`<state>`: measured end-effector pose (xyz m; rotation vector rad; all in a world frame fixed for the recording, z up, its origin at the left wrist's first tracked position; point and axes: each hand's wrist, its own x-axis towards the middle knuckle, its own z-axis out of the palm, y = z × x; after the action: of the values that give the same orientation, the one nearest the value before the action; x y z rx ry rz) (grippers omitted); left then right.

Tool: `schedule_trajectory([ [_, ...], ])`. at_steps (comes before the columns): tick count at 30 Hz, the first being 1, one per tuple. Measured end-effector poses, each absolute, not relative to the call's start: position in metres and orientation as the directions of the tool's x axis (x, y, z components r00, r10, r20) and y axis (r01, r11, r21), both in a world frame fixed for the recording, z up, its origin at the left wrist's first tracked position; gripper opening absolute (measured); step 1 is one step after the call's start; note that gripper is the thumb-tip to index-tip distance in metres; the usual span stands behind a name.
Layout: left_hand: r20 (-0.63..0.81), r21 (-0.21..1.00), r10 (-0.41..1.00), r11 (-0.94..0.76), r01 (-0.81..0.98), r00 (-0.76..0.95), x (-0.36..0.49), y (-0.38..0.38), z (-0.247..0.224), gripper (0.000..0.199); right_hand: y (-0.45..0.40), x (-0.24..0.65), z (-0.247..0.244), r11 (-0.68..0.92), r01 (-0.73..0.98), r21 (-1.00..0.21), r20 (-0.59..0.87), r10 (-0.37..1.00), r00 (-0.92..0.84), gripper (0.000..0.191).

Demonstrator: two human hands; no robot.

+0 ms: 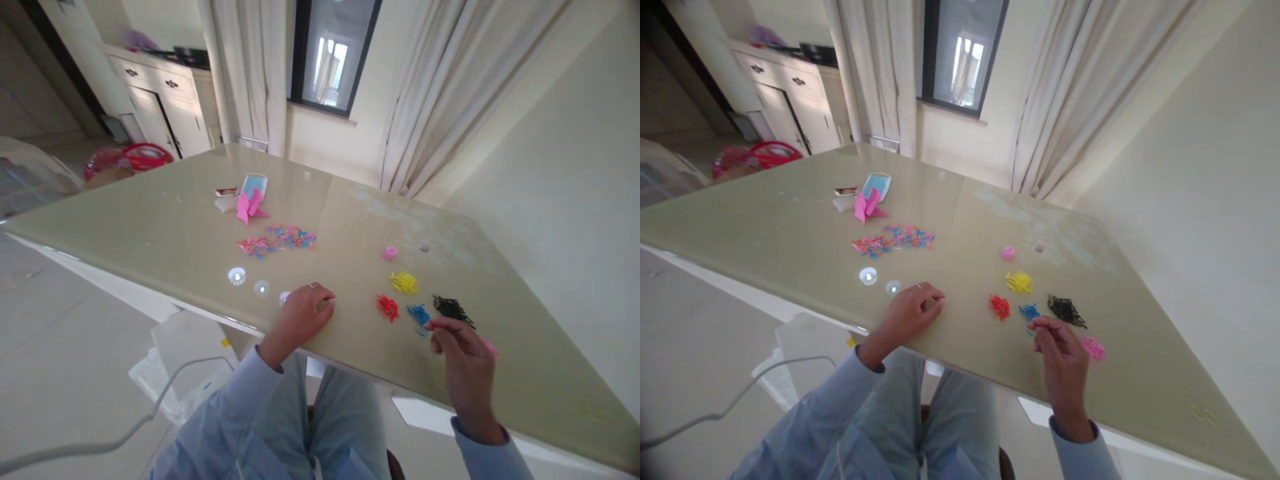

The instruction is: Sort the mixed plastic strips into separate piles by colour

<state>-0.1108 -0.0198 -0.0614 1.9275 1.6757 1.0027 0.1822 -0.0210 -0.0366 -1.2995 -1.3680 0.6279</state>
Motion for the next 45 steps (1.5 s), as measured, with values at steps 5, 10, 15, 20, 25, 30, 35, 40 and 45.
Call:
schedule_trajectory([
  [5,0.228,0.75,0.973,-0.192,0.633,0.025,-0.114,-0.021,-0.058,0.014,-0.004,0.1,0.003,0.419,0.379,-0.825,0.359,0.907,-0.222,0.017],
  [10,0.229,0.673,0.973,-0.175,0.719,0.022,-0.112,-0.021,-0.062,0.023,0.035,-0.011,0.013,0.66,0.444,-0.606,0.319,0.713,-0.625,0.025],
  [15,0.26,0.596,0.96,-0.241,0.766,0.1,-0.11,-0.019,-0.073,0.024,0.07,-0.105,-0.001,0.758,0.601,-0.254,0.011,0.624,-0.781,0.022],
  [20,0.348,0.499,0.921,-0.342,0.796,0.177,-0.11,-0.015,-0.082,0.026,0.08,-0.142,-0.009,0.752,0.635,-0.178,-0.059,0.636,-0.77,0.017],
  [25,0.325,0.482,0.929,-0.321,0.815,0.174,-0.109,-0.015,-0.081,0.025,0.085,-0.141,-0.016,0.739,0.649,-0.181,-0.055,0.651,-0.757,0.025],
  [30,0.289,0.532,0.944,-0.295,0.793,0.157,-0.11,-0.017,-0.074,0.023,0.089,-0.136,-0.025,0.727,0.634,-0.265,-0.037,0.649,-0.76,0.025],
  [35,0.237,0.603,0.963,-0.252,0.757,0.133,-0.112,-0.02,-0.068,0.027,0.089,-0.128,-0.024,0.673,0.584,-0.453,0.019,0.663,-0.748,0.017],
  [40,0.187,0.583,0.974,-0.215,0.783,0.129,-0.113,-0.021,-0.064,0.023,0.079,-0.101,-0.016,0.496,0.476,-0.726,0.027,0.712,-0.701,0.012],
  [45,0.194,0.584,0.976,-0.197,0.788,0.1,-0.112,-0.022,-0.064,0.021,0.045,-0.048,0.001,0.049,0.035,-0.998,0.022,0.841,-0.541,0.018],
])
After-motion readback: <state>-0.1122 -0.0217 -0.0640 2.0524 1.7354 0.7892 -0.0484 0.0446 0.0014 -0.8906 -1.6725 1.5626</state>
